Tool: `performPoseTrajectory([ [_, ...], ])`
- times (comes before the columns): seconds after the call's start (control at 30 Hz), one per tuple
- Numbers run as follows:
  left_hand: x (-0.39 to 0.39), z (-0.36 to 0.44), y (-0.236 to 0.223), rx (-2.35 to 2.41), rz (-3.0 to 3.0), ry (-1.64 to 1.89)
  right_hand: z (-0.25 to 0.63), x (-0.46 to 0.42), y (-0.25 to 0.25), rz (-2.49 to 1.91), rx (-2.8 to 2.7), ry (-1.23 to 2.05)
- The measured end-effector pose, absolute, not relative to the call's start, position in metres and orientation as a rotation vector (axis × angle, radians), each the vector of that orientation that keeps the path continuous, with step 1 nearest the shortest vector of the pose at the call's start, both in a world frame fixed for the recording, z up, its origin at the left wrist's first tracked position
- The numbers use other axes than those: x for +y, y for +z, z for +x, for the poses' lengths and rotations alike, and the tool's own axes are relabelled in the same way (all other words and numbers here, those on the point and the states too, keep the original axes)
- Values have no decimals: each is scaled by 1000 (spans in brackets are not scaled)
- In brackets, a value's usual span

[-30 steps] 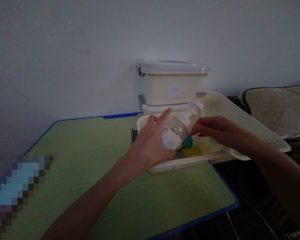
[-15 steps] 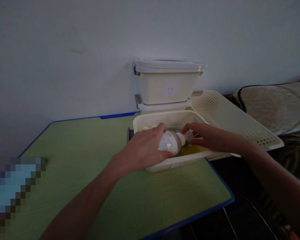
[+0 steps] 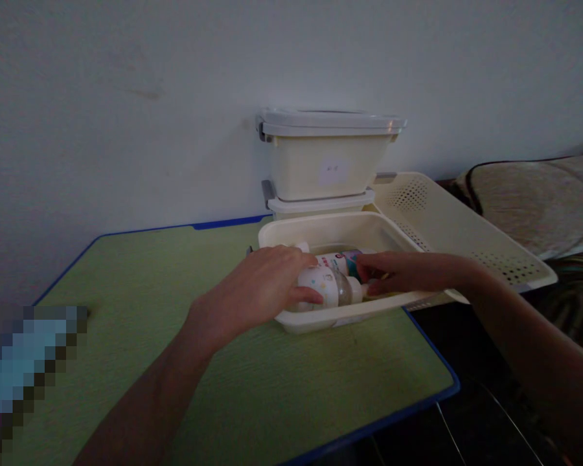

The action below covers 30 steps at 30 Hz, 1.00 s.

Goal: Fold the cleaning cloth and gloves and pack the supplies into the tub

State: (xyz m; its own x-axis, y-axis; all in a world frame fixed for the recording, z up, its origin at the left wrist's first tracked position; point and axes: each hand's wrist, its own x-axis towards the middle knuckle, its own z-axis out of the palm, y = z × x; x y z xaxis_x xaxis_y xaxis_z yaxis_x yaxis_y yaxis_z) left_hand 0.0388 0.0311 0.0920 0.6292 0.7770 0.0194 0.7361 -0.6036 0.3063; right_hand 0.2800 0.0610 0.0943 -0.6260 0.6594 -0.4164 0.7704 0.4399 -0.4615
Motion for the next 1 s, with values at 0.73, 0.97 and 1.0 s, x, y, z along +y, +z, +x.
performPoseTrajectory([
  [0.73, 43, 35, 91, 1127, 2744, 25, 280, 62, 97, 1257, 2606, -1105],
  [0.97, 43, 36, 90, 1108, 2751, 11, 280, 62, 92, 1261, 2649, -1107],
  [1.0, 43, 36, 90, 1097, 2753, 5, 281, 63, 90, 1240, 2676, -1112],
])
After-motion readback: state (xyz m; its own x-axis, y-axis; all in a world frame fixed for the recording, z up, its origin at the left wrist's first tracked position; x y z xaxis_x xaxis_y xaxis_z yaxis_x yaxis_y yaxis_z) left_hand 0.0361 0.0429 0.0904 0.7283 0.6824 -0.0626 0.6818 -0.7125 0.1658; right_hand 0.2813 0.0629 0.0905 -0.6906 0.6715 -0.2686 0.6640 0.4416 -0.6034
